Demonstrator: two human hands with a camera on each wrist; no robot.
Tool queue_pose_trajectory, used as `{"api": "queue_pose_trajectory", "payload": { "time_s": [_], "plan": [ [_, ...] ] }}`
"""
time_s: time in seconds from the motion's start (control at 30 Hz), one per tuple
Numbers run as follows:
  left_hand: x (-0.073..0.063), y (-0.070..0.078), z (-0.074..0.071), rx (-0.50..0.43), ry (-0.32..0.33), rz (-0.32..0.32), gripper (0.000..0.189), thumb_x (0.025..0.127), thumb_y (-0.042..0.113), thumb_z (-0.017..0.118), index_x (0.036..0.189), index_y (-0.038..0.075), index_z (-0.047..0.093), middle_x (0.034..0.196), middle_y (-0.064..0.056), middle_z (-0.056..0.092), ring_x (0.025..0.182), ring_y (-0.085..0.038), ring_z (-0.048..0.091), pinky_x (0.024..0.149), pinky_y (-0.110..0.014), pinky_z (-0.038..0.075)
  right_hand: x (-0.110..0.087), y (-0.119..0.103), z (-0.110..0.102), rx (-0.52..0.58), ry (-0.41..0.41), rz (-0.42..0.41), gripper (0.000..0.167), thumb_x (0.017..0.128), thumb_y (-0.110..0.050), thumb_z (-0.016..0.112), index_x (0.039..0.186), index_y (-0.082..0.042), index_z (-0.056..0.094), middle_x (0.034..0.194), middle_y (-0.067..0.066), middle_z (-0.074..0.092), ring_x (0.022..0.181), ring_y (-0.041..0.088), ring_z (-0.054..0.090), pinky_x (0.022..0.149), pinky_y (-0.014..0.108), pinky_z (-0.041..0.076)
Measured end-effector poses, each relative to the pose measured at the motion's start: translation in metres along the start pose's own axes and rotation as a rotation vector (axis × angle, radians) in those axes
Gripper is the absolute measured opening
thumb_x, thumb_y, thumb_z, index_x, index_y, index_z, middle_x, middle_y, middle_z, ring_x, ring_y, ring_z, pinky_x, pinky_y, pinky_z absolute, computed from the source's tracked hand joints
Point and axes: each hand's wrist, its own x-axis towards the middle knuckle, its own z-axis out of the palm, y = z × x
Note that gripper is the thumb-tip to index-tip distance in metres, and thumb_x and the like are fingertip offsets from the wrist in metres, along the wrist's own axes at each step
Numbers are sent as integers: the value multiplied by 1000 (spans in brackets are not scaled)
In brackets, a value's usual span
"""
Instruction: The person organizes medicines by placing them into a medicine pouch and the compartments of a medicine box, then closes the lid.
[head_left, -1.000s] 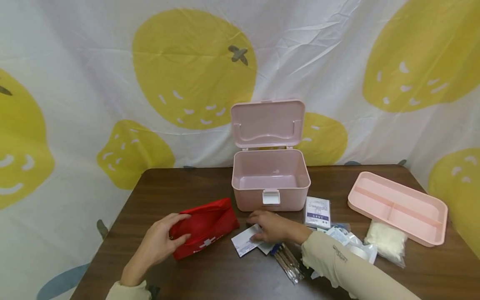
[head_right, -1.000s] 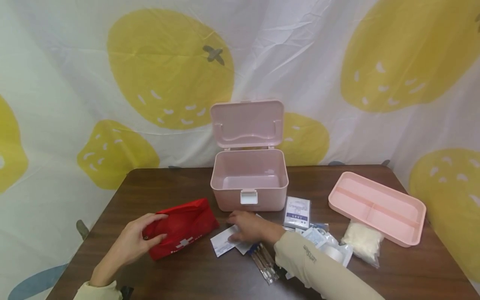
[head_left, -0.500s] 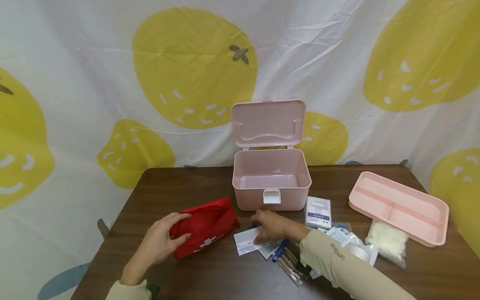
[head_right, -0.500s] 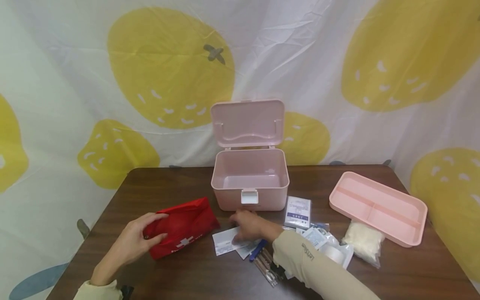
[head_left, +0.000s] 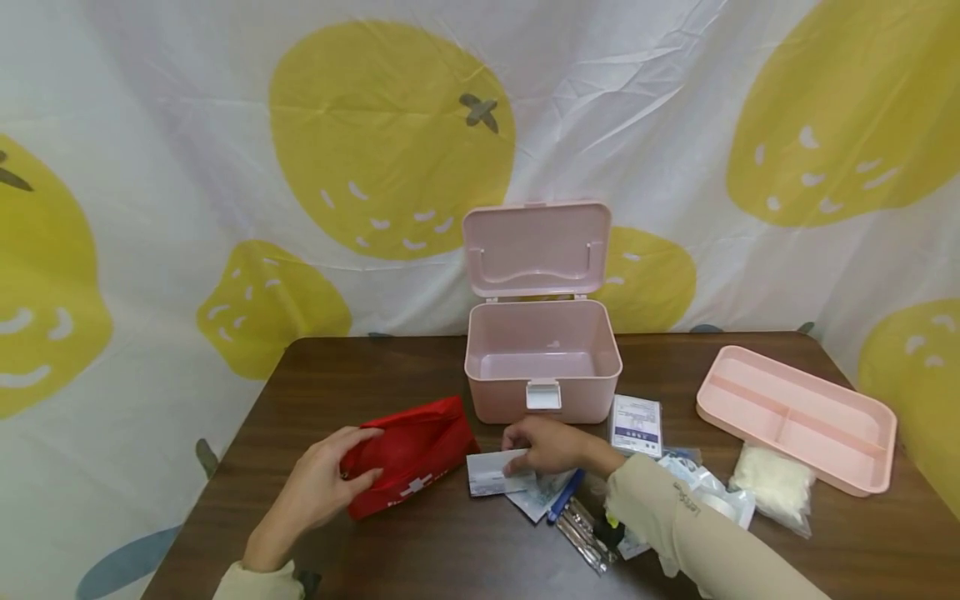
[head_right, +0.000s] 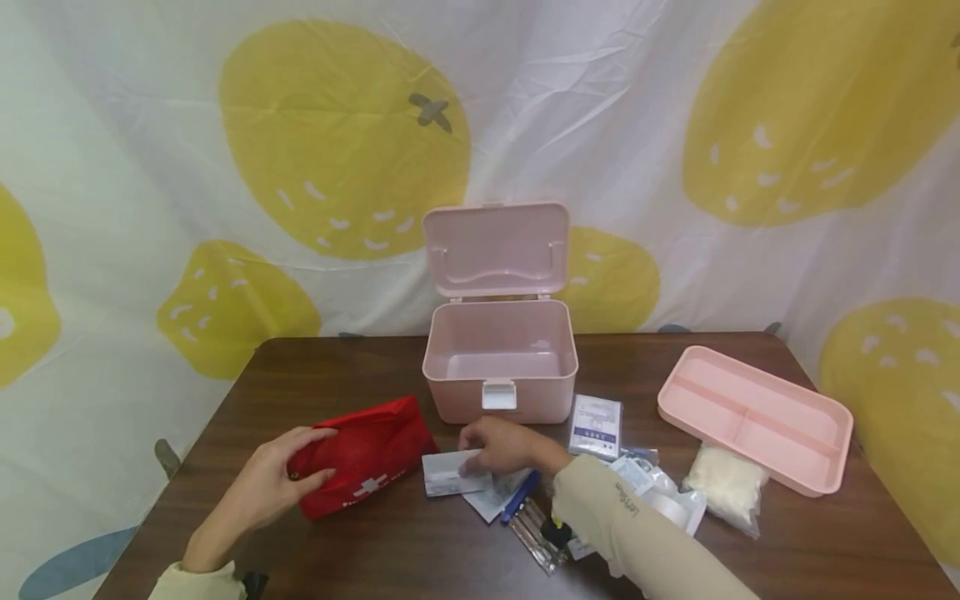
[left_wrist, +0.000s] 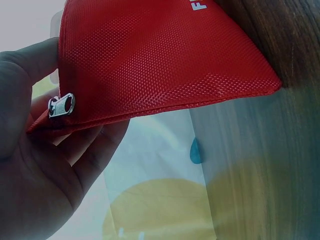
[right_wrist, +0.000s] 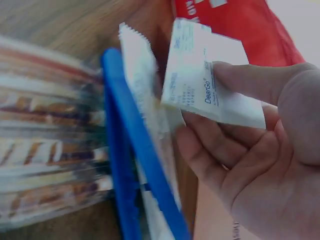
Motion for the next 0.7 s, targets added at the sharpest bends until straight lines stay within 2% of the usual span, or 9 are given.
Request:
{"api": "queue_pose_trajectory", "payload": {
  "time_s": [0.23,0.4,0.7],
  "plan": [
    [0,0,0,-1,4,7,47,80,14,83,124,10,66,113,-3,67,93,-17,64,73,-28,56,-7,-14,-15,83,-3,-23,7,87,-19,75,92,-16,73,84,-11,66,75,3,55,72,23,46],
    [-1,-1,-1,-7,2,8,47,80,13,83,123,10,66,113,-3,67,92,-16,64,72,-26,55,-10,-26,-22,191,8,-29,10,87,-16,75,96,-12,75,82,-8,69,72,5,58,68,21,47],
    [-2,-1,1,-28,6,16,47,79,13,83,123,10,65,113,-3,67,95,-18,65,74,-28,56,-12,-49,-25,301,130,-47,12,87,-14,74,98,-9,74,82,-1,69,72,10,59,64,22,48]
  ]
}}
